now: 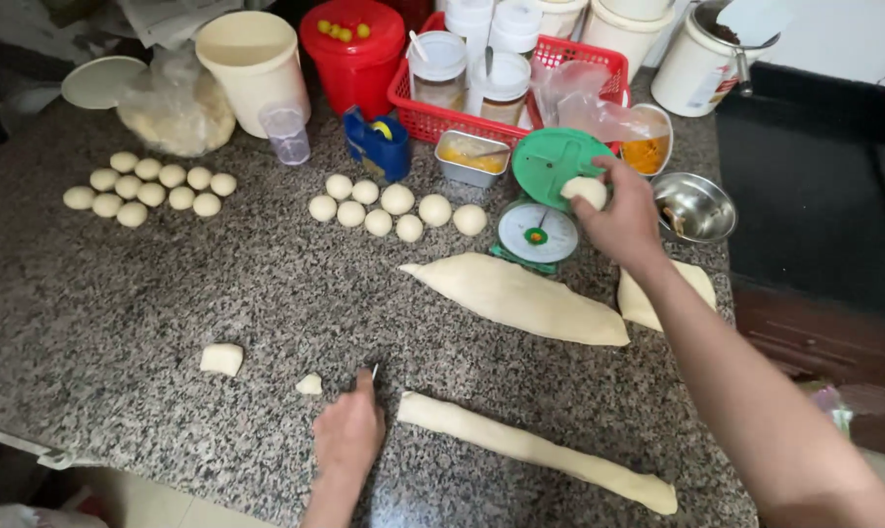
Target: Dividing dough into small pieces, weighing them on a scale, and rolling them into balls on a granite countertop.
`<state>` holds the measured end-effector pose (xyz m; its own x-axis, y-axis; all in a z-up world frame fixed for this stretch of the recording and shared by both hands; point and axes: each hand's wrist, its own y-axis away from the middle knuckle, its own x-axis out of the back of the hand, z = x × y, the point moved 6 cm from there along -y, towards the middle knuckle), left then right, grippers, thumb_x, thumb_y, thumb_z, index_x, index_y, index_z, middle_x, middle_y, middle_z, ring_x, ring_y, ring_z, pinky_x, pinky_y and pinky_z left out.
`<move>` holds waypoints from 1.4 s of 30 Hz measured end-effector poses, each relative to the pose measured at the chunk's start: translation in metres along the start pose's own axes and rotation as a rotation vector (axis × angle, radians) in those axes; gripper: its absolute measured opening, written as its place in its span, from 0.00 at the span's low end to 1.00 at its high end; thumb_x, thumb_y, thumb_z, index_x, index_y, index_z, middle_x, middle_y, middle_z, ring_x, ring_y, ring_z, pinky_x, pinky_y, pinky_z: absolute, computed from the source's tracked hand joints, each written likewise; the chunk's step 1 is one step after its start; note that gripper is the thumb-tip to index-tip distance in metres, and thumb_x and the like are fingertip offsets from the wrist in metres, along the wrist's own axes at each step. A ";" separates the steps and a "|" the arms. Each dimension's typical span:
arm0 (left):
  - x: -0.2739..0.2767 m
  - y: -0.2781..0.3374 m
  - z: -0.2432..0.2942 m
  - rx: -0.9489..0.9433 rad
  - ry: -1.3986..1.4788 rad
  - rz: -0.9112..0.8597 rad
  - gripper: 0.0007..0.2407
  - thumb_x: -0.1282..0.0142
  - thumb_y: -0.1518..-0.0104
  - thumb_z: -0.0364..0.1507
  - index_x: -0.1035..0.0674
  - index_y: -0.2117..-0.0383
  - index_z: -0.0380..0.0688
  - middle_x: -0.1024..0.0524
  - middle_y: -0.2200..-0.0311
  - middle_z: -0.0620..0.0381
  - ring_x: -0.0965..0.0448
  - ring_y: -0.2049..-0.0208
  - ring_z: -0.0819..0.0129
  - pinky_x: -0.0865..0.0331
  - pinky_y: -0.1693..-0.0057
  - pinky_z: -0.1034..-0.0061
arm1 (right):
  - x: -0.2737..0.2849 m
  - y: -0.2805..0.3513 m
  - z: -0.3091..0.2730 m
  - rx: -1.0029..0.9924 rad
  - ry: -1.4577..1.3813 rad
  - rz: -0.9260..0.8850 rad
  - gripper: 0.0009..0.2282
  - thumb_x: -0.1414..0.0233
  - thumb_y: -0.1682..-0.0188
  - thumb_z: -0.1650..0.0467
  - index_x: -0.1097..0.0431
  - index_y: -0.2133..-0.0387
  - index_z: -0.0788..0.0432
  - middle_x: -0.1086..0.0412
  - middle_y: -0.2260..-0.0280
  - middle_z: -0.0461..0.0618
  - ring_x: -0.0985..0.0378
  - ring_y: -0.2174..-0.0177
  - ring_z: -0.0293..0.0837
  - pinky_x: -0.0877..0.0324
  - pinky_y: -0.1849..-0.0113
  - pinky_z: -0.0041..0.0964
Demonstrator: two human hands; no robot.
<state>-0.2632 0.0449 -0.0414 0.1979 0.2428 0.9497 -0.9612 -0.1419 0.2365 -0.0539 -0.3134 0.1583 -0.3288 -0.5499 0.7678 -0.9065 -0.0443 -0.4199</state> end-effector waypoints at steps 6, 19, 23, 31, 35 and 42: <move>-0.008 -0.003 -0.005 -0.018 0.057 0.041 0.21 0.49 0.44 0.21 0.32 0.42 0.38 0.20 0.83 0.53 0.22 0.87 0.65 0.28 0.83 0.73 | -0.018 -0.009 0.039 -0.119 0.086 -0.034 0.26 0.40 0.58 0.71 0.33 0.44 0.64 0.26 0.58 0.60 0.25 0.60 0.58 0.29 0.57 0.51; 0.008 0.000 -0.003 0.058 0.024 -0.025 0.20 0.51 0.43 0.25 0.32 0.42 0.40 0.19 0.80 0.51 0.17 0.80 0.57 0.22 0.72 0.61 | 0.006 -0.009 0.029 -0.195 0.145 -0.030 0.33 0.40 0.52 0.68 0.46 0.34 0.65 0.32 0.50 0.63 0.34 0.50 0.60 0.36 0.50 0.55; 0.009 0.003 -0.004 0.081 0.023 -0.009 0.21 0.53 0.44 0.27 0.32 0.42 0.43 0.18 0.75 0.46 0.16 0.73 0.46 0.22 0.64 0.51 | 0.003 -0.013 0.033 -0.121 0.184 0.004 0.31 0.42 0.50 0.66 0.43 0.36 0.68 0.35 0.46 0.68 0.36 0.49 0.65 0.36 0.50 0.56; 0.005 -0.001 -0.002 0.017 0.074 0.023 0.20 0.51 0.43 0.20 0.31 0.42 0.35 0.24 0.87 0.57 0.27 0.90 0.68 0.33 0.85 0.76 | -0.015 -0.016 0.049 -0.147 0.248 -0.020 0.30 0.44 0.47 0.58 0.38 0.38 0.69 0.36 0.49 0.72 0.36 0.50 0.68 0.39 0.49 0.59; 0.009 0.000 -0.001 0.027 0.082 0.014 0.22 0.50 0.45 0.20 0.31 0.41 0.36 0.22 0.85 0.54 0.23 0.88 0.64 0.28 0.81 0.73 | -0.024 -0.015 0.048 -0.112 0.303 -0.145 0.25 0.45 0.49 0.60 0.33 0.41 0.60 0.32 0.47 0.64 0.34 0.48 0.65 0.38 0.49 0.61; -0.002 0.035 -0.032 0.069 0.091 0.102 0.18 0.49 0.47 0.31 0.29 0.48 0.45 0.19 0.76 0.43 0.18 0.73 0.39 0.26 0.63 0.47 | -0.029 0.016 -0.060 0.297 0.302 -0.002 0.24 0.43 0.51 0.69 0.34 0.40 0.64 0.37 0.58 0.64 0.31 0.61 0.64 0.32 0.61 0.55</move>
<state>-0.3036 0.0705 -0.0415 0.0788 0.3090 0.9478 -0.9594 -0.2347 0.1563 -0.0750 -0.2483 0.1588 -0.4304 -0.2821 0.8574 -0.8058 -0.3079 -0.5058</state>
